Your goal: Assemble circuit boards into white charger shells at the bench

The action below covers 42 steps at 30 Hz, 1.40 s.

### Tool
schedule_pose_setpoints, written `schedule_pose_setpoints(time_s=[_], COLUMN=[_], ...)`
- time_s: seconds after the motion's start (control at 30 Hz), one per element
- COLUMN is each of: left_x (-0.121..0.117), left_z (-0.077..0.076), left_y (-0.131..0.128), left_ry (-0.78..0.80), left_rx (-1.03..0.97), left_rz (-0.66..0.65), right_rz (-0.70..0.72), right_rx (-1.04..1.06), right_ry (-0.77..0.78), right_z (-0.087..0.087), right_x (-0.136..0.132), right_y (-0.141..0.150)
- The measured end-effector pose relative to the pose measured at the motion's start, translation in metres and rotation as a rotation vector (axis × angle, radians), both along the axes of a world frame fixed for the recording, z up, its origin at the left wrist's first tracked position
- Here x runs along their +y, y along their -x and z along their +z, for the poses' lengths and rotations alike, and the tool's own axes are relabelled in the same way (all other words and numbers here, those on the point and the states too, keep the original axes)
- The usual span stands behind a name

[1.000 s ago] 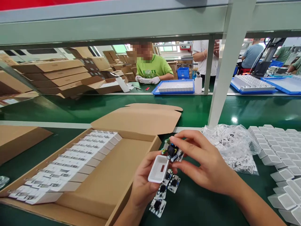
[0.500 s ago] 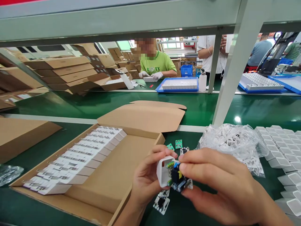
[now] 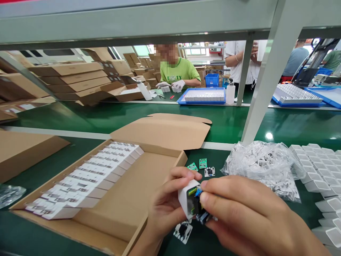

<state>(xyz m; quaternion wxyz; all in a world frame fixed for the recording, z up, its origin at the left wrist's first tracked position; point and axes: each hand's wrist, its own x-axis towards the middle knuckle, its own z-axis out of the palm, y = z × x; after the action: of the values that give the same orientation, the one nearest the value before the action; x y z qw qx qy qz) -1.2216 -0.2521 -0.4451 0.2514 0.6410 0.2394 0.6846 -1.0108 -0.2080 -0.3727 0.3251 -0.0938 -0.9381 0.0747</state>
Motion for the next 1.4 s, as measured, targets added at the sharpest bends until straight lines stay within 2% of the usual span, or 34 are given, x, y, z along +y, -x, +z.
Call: schedule_pose_setpoints(time_s=[0.23,0.43,0.57,0.8,1.0,1.17,1.27,1.33,1.4], left_x=[0.001,-0.001,-0.001,0.000,0.001,0.006,0.006,0.004,0.003], left_z=[0.002,0.004,0.004,0.004,0.002,-0.003,-0.005,-0.004,-0.002], left_y=[0.001,0.001,0.003,0.002,-0.002,-0.004,-0.010,-0.015,-0.017], left_ry=[-0.001,0.030,0.040,0.044,0.081,0.277,0.468,0.565,0.594], left_rx=[0.001,-0.012,-0.019,-0.034,-0.054,-0.307,-0.401,-0.467,-0.515], left_rz=[-0.005,-0.052,-0.062,-0.029,0.066,0.235,0.227,0.199,0.181], right_rz=[-0.022,-0.043,-0.049,-0.059,-0.056,-0.089,-0.076,-0.050,-0.089], right_rx=[0.015,0.022,0.016,0.011,0.017,-0.056,0.020,0.064,0.125], right_ry=[-0.051,0.020,0.016,-0.029,-0.136,-0.220,-0.167,-0.082,0.012], right_z=[0.001,-0.001,-0.002,-0.002,0.001,-0.019,-0.031,-0.030,-0.021], right_x=[0.001,0.000,0.001,0.001,0.005,0.009,0.018,0.027,0.037], right_y=[0.002,0.000,0.000,0.003,0.018,0.045,0.056,0.055,0.043])
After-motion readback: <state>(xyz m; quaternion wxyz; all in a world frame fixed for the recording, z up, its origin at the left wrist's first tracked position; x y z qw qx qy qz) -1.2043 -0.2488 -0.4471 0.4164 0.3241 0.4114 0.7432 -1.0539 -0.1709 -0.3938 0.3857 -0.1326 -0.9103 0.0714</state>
